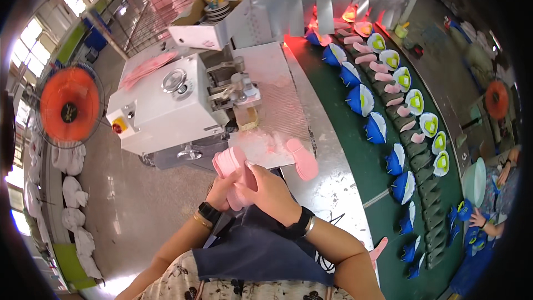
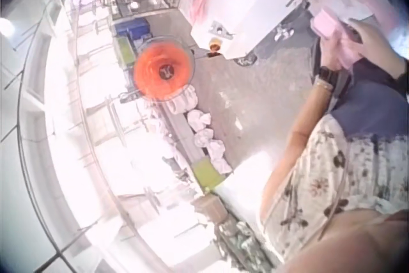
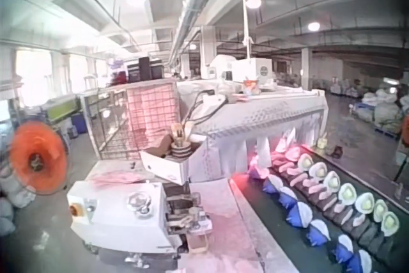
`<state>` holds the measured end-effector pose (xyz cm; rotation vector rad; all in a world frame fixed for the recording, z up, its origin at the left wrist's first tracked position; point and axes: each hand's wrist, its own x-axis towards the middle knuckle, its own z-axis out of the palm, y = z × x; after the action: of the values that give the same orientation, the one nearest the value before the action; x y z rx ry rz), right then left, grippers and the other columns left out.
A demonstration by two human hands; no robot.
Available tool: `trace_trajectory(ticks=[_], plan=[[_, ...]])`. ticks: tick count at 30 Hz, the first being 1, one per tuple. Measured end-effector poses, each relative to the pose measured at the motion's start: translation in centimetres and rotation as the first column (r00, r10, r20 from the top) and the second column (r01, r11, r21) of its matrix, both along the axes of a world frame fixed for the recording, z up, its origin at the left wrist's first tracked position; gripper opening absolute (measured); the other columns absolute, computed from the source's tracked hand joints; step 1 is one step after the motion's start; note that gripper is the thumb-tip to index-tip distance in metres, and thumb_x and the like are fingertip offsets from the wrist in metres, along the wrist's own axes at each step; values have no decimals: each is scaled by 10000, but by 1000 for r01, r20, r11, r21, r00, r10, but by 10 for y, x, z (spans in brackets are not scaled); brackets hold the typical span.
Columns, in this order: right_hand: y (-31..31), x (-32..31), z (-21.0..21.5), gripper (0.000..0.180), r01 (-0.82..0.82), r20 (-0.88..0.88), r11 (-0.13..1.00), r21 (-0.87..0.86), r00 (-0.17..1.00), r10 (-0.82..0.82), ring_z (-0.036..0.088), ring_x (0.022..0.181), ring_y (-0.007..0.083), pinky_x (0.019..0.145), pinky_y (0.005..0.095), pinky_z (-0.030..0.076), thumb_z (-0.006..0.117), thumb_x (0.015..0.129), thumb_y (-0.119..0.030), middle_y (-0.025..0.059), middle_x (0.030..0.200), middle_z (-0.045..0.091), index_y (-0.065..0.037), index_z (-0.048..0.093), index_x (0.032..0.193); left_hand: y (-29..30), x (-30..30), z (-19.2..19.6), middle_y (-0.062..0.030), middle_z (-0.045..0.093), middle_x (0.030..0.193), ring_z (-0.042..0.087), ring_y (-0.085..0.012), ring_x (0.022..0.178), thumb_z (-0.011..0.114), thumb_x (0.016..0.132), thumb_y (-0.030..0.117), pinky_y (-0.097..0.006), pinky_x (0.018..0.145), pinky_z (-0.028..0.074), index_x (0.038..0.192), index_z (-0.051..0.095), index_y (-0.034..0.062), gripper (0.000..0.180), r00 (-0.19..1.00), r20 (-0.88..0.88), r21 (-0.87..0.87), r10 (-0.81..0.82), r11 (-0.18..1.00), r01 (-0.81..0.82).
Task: The person assembles pink slipper soles by inserting them into blue and green molds on a conveyor belt. They retrieve a stack of pink soles from a large white sack and repeatedly place them into the molds as they pass by.
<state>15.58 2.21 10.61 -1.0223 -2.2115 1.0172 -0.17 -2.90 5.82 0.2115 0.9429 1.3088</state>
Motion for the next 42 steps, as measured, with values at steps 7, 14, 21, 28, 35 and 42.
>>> trace_trajectory(ticks=[7,14,21,28,35,42], plan=[[-10,-7,-8,557,-112,-159,866,-488,987,38,643,993,197,858,293,501,658,872,-238,177,1108,638,54,464,1305,-22,-20,-6,-76,611,1070,625,-171,923,656,875,158,-326,792,531,1205,501,1,397,999,-3,2,-44,999,44],[-11,-9,-27,334,-114,-227,844,-523,974,-8,599,812,106,690,260,482,575,908,-177,90,923,636,46,552,1156,-29,-32,-11,-73,606,1065,625,-173,922,645,885,200,-328,793,534,1226,486,18,418,996,-22,-24,-87,996,86],[62,-16,-62,210,240,-103,862,-447,943,-316,529,634,103,583,276,425,528,895,-166,61,658,572,22,610,853,-47,-47,-33,-77,596,1136,611,-193,1004,573,922,209,-354,861,512,1288,446,30,427,983,183,-19,-26,999,30],[178,-64,-94,315,472,-131,861,-193,857,-499,642,709,247,651,355,477,587,856,-245,161,737,634,47,571,973,-52,-51,-25,-82,578,1177,591,-211,1057,532,938,219,-372,917,487,1312,424,38,429,983,170,64,-68,996,58],[183,-42,-49,353,390,44,876,286,907,-418,617,886,367,760,424,498,606,835,-221,218,887,643,31,560,1079,-61,-59,-34,-88,529,1268,533,-221,1152,527,935,215,-372,977,441,1376,364,41,502,981,181,75,-67,996,54],[221,-76,-68,180,-114,-49,955,272,990,133,634,786,329,686,446,487,533,829,-143,138,777,663,-51,678,774,-68,-71,-13,-125,550,1210,565,-276,1077,594,861,382,-419,929,471,1403,324,44,694,984,167,72,-67,996,55]])
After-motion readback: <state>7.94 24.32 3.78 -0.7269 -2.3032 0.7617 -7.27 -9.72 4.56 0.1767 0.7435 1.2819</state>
